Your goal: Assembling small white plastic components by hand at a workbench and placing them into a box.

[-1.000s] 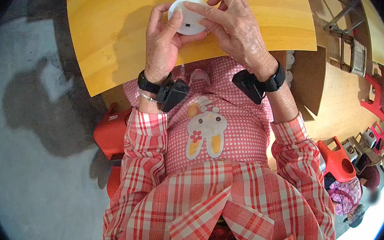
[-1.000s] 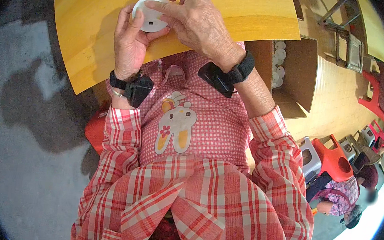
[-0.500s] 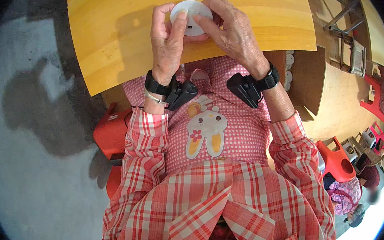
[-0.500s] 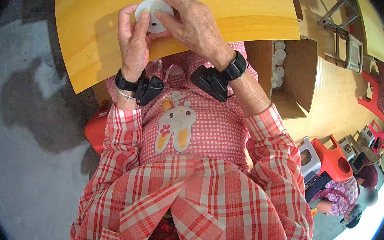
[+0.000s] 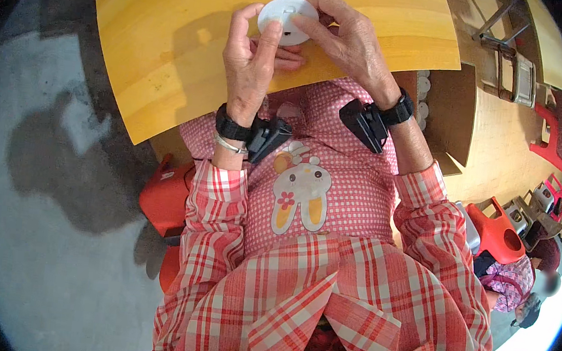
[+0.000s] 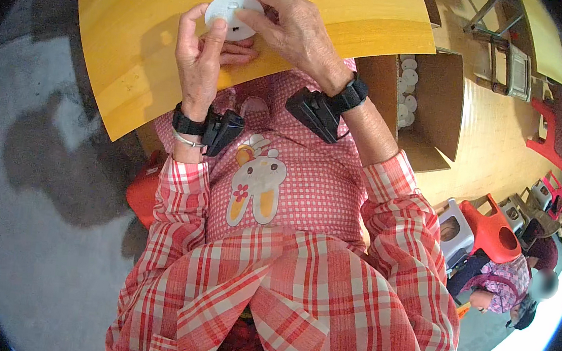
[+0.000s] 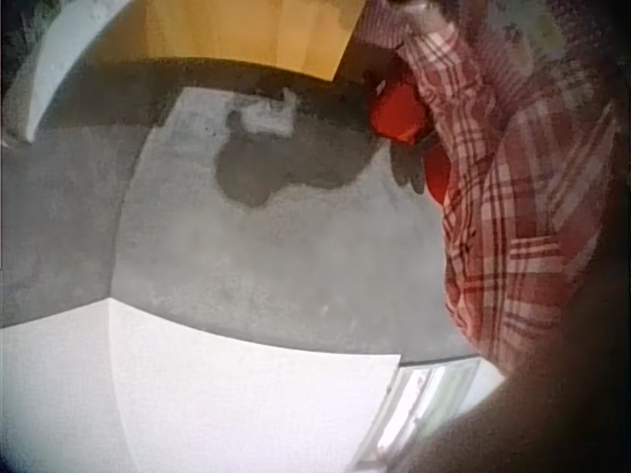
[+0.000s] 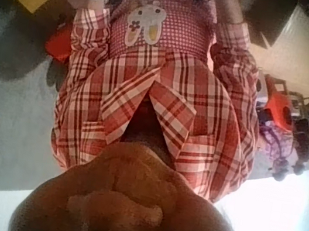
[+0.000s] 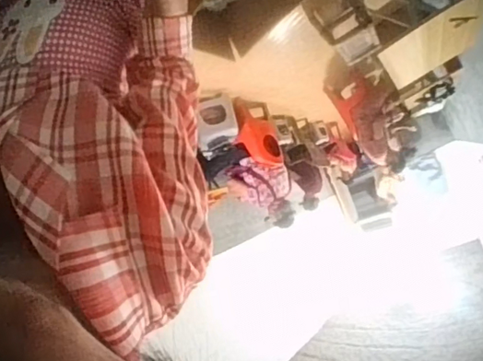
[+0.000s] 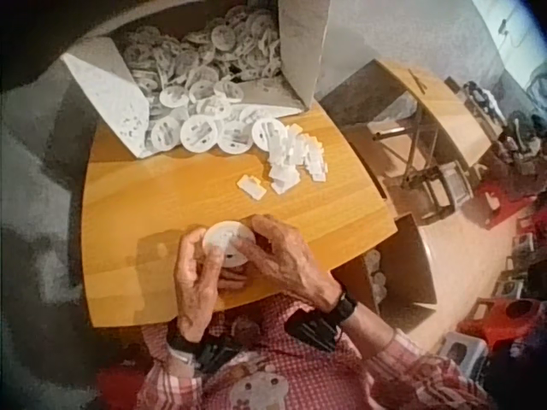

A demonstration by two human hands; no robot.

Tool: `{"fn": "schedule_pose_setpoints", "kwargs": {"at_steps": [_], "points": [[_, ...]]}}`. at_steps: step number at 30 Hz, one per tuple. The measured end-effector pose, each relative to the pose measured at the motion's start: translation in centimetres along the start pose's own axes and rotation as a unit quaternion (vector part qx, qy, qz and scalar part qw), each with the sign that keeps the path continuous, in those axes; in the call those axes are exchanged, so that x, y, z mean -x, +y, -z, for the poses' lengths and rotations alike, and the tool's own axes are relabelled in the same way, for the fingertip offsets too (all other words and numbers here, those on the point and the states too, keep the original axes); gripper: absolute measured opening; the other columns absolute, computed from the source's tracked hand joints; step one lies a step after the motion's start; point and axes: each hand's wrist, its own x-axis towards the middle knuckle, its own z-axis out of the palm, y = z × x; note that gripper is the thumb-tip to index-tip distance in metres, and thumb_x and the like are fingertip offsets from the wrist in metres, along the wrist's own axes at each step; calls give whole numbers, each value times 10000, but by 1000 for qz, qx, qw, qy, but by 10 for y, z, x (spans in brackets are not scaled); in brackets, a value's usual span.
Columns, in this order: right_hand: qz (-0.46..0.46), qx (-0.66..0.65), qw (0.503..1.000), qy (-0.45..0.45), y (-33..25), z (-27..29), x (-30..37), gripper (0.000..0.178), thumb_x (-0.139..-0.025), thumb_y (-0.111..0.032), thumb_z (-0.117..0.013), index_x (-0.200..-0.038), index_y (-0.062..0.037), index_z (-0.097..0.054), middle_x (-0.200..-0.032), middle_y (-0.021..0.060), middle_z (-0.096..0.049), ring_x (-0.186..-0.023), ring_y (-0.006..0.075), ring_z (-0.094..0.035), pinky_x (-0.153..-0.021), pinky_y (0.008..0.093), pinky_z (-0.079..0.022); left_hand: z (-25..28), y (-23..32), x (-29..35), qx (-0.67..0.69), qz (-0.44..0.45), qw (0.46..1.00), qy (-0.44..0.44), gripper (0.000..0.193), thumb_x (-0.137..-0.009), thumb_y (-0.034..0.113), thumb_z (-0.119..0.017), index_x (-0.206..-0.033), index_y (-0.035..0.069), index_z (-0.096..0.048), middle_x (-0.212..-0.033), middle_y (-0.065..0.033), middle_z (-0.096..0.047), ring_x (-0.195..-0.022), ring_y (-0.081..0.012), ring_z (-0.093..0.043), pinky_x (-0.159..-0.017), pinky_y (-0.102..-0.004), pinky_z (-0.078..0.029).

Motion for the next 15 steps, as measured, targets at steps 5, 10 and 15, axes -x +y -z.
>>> {"fn": "schedule_pose_setpoints", "kwargs": {"at_steps": [5, 10, 15], "points": [[-35, 73, 997, -6, -16, -4, 3, 279, -870, -293, -590, -949, -26, -599, -690, 161, -607, -616, 324, -611, -553, 385, -482, 3, -2, 3, -23, 0, 1000, 10, 298, -944, 189, -494, -1153, 8, -382, -787, -158, -617, -553, -185, -641, -454, -261, -540], [-38, 88, 995, 22, -14, -10, 3, 279, -869, -332, -576, -926, -61, -607, -623, 136, -607, -577, 327, -618, -519, 397, -483, -2, 0, 4, -37, -2, 999, 21, 285, -942, 172, -494, -1151, 11, -387, -778, -140, -615, -524, -150, -621, -420, -246, -509], [-64, 72, 995, 37, -19, -13, 3, 269, -855, -332, -589, -926, -73, -613, -639, 135, -616, -594, 310, -628, -533, 384, -495, 1, -5, 2, -105, -46, 993, 29, 241, -949, 146, -473, -1143, 27, -395, -773, -108, -607, -508, -145, -612, -404, -232, -491]]}}
